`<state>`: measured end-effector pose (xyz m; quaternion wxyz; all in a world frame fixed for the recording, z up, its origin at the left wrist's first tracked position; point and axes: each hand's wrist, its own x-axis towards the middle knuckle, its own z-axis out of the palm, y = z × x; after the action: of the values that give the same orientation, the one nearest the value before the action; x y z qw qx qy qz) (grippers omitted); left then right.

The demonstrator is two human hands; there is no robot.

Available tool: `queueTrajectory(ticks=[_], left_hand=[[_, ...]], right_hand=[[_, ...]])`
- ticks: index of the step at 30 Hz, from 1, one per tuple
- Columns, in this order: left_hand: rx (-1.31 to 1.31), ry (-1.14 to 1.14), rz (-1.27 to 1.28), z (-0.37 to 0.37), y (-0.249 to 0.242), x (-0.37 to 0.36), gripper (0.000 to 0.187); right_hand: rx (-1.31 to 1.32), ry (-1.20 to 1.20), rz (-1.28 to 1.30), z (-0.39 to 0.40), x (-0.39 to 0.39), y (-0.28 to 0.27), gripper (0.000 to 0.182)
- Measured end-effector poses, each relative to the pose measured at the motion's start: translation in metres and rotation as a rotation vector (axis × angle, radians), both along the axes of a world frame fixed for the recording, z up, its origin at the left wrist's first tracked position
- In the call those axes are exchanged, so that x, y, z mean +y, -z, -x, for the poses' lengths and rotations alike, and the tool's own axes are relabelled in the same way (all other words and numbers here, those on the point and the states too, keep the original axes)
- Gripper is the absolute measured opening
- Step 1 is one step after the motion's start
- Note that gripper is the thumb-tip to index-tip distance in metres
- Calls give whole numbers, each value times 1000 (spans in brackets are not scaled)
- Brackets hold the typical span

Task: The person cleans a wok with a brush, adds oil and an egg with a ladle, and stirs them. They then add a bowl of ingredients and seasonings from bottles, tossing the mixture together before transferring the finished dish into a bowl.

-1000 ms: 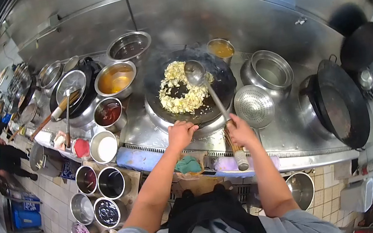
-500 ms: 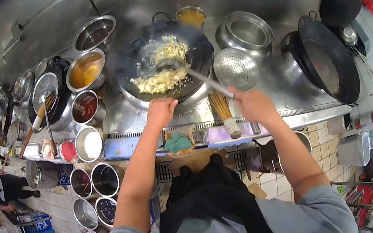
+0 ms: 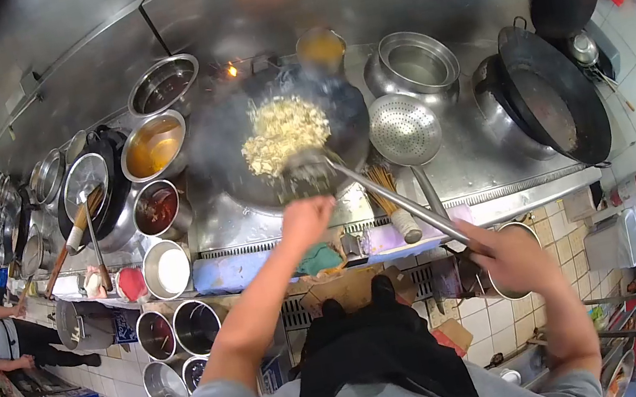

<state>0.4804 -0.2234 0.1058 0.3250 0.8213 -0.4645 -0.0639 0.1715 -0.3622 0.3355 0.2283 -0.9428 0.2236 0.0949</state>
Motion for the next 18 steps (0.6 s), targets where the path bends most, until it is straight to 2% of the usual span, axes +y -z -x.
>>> queueTrajectory(ticks=[2,3,4,5,6,8,9,10,11,13,15,16,18], left_hand=[[54,86,30,54,-72,40,27],[-6,149,51,65,-94,53,24],[-65,173,114,62,-108,51,25],[-115,197,173,57,-116,47,25],[-84,155,160,42,-108,35,26],[-105,71,211,5,-67,4,24],[-108,70,211,0,-27,-1,24],[-98,26,199,-2,15,-5,24],[-96,-8,188,1,35,-5,24],[12,47,97,41,33,17,23],[27,136,5,69,-15,39,24],[-36,139,-18,65,-41,36,25],[-50,110,77,29,-54,12,31]], right_hand=[[78,-32,18,33,-4,-63,64],[139,-36,30,39,-3,-82,64],[131,-31,32,33,-3,-79,64],[147,-82,141,20,-4,-71,61],[166,-135,250,5,-4,-60,58],[-81,-153,213,-53,-10,0,52],[-147,-132,243,-83,-14,43,50],[-119,-22,212,-112,-4,62,46],[-178,8,222,-132,0,80,47],[-233,42,235,-138,3,87,48],[-307,52,247,-132,8,77,48],[-278,54,164,-124,7,70,49],[-259,21,136,-97,8,64,50]])
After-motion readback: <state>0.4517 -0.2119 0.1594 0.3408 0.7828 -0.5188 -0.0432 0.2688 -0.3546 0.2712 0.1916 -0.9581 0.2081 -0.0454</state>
